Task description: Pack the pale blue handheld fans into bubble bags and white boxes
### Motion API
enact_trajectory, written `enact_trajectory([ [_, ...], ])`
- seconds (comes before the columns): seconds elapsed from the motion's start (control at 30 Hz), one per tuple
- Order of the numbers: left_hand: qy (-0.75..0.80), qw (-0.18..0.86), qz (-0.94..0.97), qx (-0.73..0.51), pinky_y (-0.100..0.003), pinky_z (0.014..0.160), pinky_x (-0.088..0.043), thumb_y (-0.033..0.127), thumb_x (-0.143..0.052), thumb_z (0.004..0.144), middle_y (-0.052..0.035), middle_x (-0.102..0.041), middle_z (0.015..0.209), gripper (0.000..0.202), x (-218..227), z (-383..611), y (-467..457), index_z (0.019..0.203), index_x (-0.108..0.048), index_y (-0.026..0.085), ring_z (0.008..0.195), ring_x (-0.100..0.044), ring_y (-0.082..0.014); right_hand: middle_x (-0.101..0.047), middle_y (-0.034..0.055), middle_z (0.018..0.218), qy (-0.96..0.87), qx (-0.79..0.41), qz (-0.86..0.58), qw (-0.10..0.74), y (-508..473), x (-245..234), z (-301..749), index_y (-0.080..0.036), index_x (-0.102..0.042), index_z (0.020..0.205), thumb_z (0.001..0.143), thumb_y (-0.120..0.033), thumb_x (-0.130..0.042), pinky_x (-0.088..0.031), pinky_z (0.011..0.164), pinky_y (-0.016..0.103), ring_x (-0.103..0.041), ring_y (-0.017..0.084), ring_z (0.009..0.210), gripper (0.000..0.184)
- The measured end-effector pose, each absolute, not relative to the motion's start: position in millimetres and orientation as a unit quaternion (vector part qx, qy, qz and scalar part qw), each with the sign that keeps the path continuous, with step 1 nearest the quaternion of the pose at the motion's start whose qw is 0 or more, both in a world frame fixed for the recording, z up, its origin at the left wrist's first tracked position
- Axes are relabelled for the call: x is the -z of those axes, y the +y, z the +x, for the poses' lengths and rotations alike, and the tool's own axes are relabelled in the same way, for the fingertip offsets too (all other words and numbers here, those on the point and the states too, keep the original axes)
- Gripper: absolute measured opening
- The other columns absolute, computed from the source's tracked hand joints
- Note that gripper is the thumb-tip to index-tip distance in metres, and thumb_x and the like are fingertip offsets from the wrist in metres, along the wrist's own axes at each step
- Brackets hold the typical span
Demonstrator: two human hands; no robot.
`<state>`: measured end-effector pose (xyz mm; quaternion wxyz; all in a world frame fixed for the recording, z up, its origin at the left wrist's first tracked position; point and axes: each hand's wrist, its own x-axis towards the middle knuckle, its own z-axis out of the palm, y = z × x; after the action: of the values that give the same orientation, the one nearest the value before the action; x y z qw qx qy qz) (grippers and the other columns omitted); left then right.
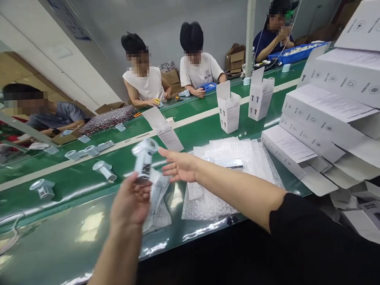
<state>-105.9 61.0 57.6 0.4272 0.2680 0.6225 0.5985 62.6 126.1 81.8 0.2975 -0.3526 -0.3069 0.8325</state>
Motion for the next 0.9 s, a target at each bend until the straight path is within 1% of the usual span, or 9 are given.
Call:
enact_trajectory([
  [0.13,0.53,0.508,0.457,-0.503,-0.027,0.053,-0.049,0.052,-0.062,0.077,-0.0079,-0.069,0.078,0.036,-26.1,-38.7,24.2,0.085,-0.061,0.017,0.064,-0.064,-0.0173,-0.067,0.0092,0.079,-0.291,-0.799,-0.354,0.389,113.3,-82.9,85.6,-0.009,-0.059,0.098,0.094,-0.021,-0.052,-0.057,0.064,0.027,-0.064,0.014,0.066,0.015],
  [0.2,0.541,0.408,0.618,-0.399,-0.034,0.068,-0.053,0.044,-0.066,0.075,-0.0103,-0.07,0.094,0.029,-4.7,-36.4,26.2,0.089,-0.065,0.019,0.085,-0.066,-0.0231,-0.068,0.0103,0.081,-0.264,-0.808,-0.326,0.414,99.8,-79.5,114.6,-0.008,-0.058,0.101,0.095,-0.021,-0.048,-0.058,0.061,0.028,-0.066,0.016,0.069,0.017],
  [0.27,0.563,0.232,0.741,-0.284,-0.037,0.082,-0.051,0.03,-0.066,0.076,-0.0106,-0.069,0.102,0.016,13.3,-43.2,34.1,0.088,-0.066,0.02,0.098,-0.062,-0.0252,-0.068,0.0108,0.087,-0.226,-0.832,-0.283,0.421,84.5,-73.9,145.1,-0.009,-0.056,0.107,0.095,-0.024,-0.048,-0.06,0.062,0.029,-0.068,0.017,0.074,0.02],
  [0.33,0.565,0.116,0.79,-0.208,-0.038,0.086,-0.049,0.02,-0.057,0.081,-0.0105,-0.069,0.097,0.008,21.9,-50.4,40.6,0.082,-0.065,0.019,0.096,-0.061,-0.0247,-0.068,0.0116,0.091,-0.189,-0.855,-0.256,0.409,69.5,-64.5,168.4,-0.009,-0.054,0.111,0.095,-0.024,-0.047,-0.06,0.062,0.029,-0.068,0.018,0.078,0.024],
  [0.43,0.571,0.079,0.799,-0.175,-0.04,0.081,-0.048,0.009,-0.044,0.081,-0.0108,-0.065,0.081,0.022,13.8,-59.8,39.0,0.07,-0.06,0.018,0.086,-0.061,-0.0251,-0.067,0.0133,0.097,-0.171,-0.875,-0.257,0.373,53.0,-41.3,182.4,-0.009,-0.053,0.114,0.093,-0.022,-0.049,-0.059,0.059,0.027,-0.068,0.02,0.086,0.025],
  [0.6,0.606,-0.006,0.789,-0.101,-0.041,0.081,-0.047,0.005,-0.038,0.078,-0.0135,-0.062,0.085,0.023,-16.7,-85.1,10.7,0.072,-0.057,0.017,0.09,-0.059,-0.028,-0.067,0.009,0.095,-0.249,-0.84,-0.327,0.355,51.6,-5.7,176.3,-0.015,-0.057,0.103,0.082,-0.019,-0.064,-0.058,0.059,0.028,-0.067,0.018,0.082,0.022],
  [0.7,0.652,0.014,0.755,-0.066,-0.037,0.076,-0.047,0.008,-0.041,0.078,-0.0111,-0.064,0.087,0.026,-21.5,-93.1,-6.9,0.092,-0.061,0.015,0.088,-0.06,-0.0257,-0.066,0.0076,0.092,-0.297,-0.834,-0.306,0.351,51.6,-5.9,174.2,-0.016,-0.056,0.101,0.078,-0.021,-0.07,-0.058,0.059,0.027,-0.067,0.018,0.083,0.028],
  [0.77,0.7,0.065,0.701,-0.119,-0.034,0.075,-0.047,0.014,-0.046,0.078,-0.0079,-0.065,0.086,0.027,-22.1,-90.6,-13.6,0.099,-0.063,0.016,0.085,-0.061,-0.0232,-0.066,0.0084,0.092,-0.315,-0.859,-0.258,0.309,46.0,-11.9,173.8,-0.014,-0.055,0.103,0.074,-0.022,-0.074,-0.058,0.059,0.028,-0.067,0.02,0.084,0.035],
  [0.9,0.75,0.199,0.559,-0.293,-0.03,0.068,-0.047,0.039,-0.057,0.076,-0.0024,-0.067,0.072,0.023,-29.4,-74.1,-18.2,0.076,-0.067,0.018,0.072,-0.062,-0.0193,-0.064,0.0128,0.101,-0.317,-0.927,-0.155,0.127,27.6,-20.3,166.0,-0.013,-0.047,0.121,0.067,-0.025,-0.08,-0.059,0.056,0.03,-0.069,0.023,0.083,0.064],
])
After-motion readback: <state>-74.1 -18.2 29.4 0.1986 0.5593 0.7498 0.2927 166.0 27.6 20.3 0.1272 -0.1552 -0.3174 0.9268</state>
